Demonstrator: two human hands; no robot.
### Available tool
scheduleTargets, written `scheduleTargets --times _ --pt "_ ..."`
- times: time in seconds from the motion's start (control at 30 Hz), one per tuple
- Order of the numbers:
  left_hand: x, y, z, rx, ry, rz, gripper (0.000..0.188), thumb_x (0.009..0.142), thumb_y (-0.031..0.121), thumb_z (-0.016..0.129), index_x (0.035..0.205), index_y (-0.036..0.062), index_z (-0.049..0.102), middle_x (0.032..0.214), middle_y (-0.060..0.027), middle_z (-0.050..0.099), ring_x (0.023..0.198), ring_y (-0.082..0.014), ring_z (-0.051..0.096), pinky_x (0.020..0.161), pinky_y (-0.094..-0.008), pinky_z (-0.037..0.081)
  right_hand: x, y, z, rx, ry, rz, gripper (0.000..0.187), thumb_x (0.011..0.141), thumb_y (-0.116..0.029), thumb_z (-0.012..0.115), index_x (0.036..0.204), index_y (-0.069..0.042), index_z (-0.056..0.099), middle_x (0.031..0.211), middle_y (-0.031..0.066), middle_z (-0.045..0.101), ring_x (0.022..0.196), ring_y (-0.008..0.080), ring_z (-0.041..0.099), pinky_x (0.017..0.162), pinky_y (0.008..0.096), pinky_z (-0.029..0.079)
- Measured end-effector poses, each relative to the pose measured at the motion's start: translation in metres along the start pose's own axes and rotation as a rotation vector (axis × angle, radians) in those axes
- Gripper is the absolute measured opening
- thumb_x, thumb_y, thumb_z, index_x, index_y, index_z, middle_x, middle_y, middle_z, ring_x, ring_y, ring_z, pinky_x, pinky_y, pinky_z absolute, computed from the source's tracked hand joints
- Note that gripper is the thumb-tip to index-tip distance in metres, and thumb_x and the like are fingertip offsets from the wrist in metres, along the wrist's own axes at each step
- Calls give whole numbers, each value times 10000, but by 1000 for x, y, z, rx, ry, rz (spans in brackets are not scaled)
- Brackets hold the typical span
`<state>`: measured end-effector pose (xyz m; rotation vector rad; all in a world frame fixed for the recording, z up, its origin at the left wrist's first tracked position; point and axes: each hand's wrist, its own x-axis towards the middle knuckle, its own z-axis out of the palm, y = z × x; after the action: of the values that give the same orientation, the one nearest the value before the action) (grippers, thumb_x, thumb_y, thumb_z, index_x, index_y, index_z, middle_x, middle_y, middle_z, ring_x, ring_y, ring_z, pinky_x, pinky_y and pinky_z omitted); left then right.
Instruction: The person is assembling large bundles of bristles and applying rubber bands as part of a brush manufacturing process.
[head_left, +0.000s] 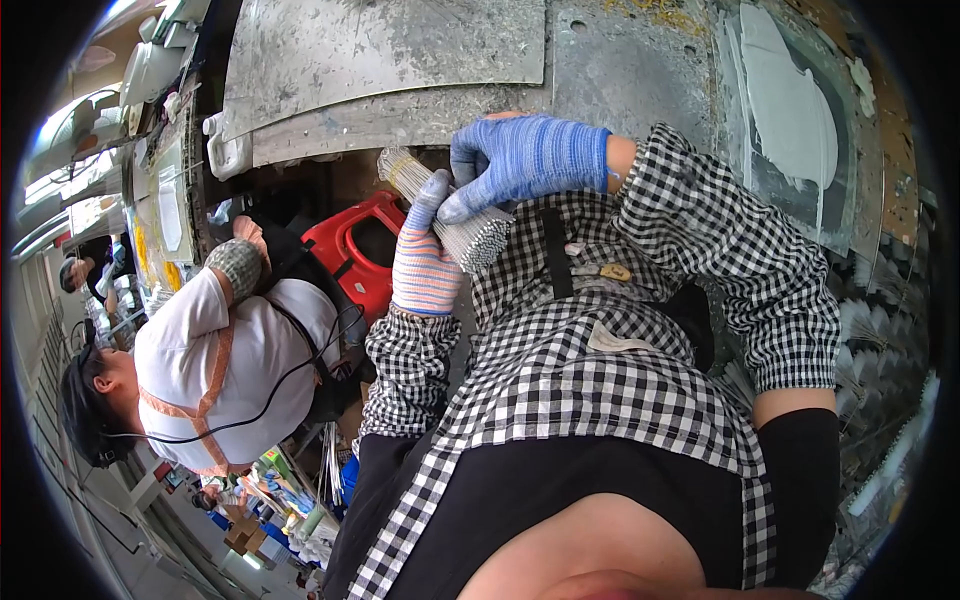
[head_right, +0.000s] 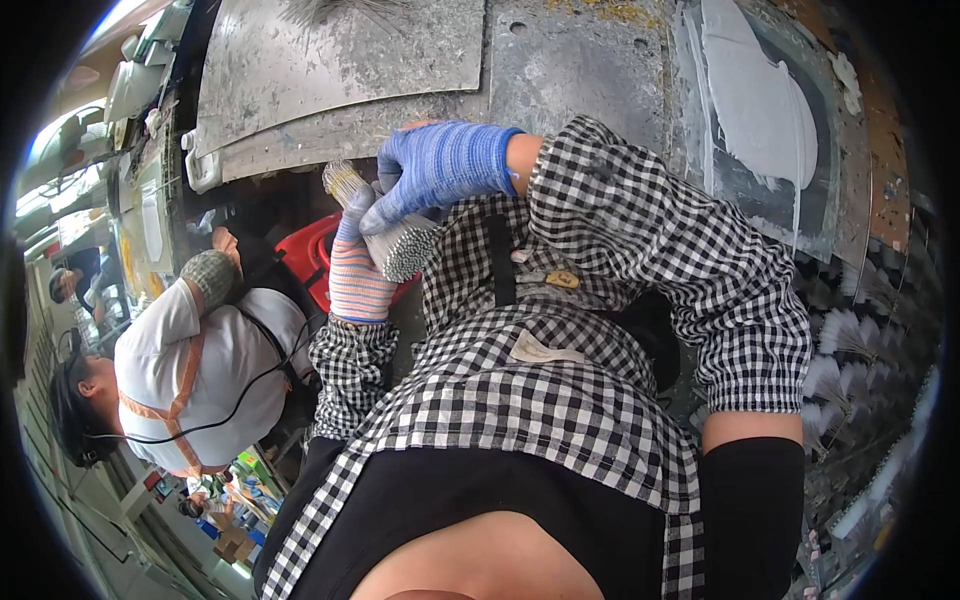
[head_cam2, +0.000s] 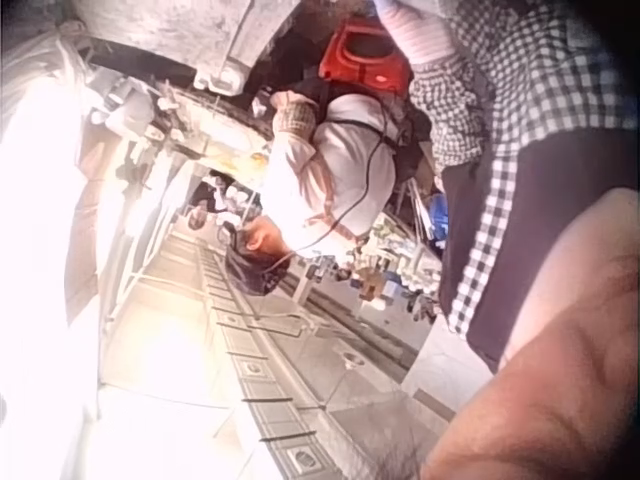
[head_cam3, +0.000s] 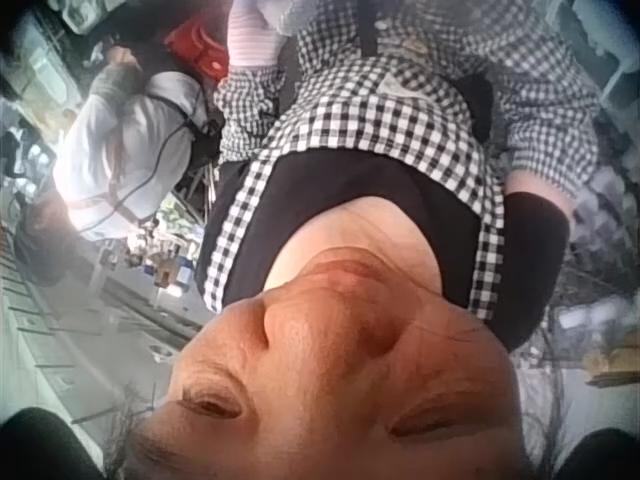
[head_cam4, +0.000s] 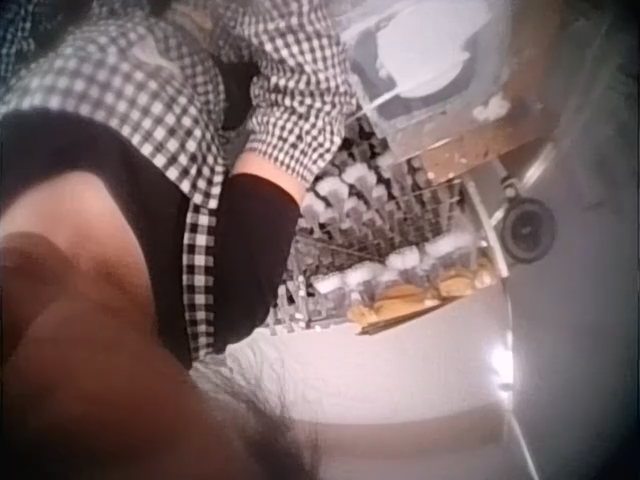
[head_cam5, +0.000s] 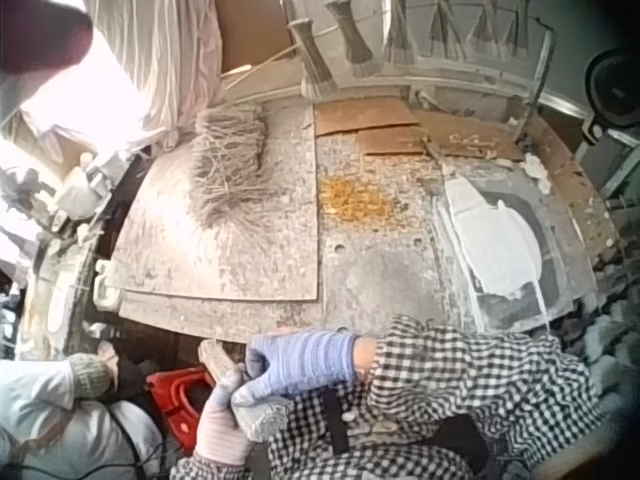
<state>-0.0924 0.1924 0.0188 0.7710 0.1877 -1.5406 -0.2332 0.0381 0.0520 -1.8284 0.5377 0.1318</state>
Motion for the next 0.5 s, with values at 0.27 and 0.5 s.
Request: scheduleTargets --times 0.27,0.5 --pt "1 -5 12 75 -12 1 536 984 210 620 1405 -57 422 1363 -231 536 1252 -354 553 1091 -519 460 -2 12 -1 305 -76 13 476 791 -451 829 969 -32 691 837 74 682 752 141 662 652 270 550" --pt "-4 -7 17 147 -1 38 546 981 178 611 1421 -64 399 1377 -232 529 1239 -356 569 1084 -520 470 -3 18 3 391 -51 -25 375 806 -349 818 971 -36 694 839 70 684 749 142 663 674 282 561"
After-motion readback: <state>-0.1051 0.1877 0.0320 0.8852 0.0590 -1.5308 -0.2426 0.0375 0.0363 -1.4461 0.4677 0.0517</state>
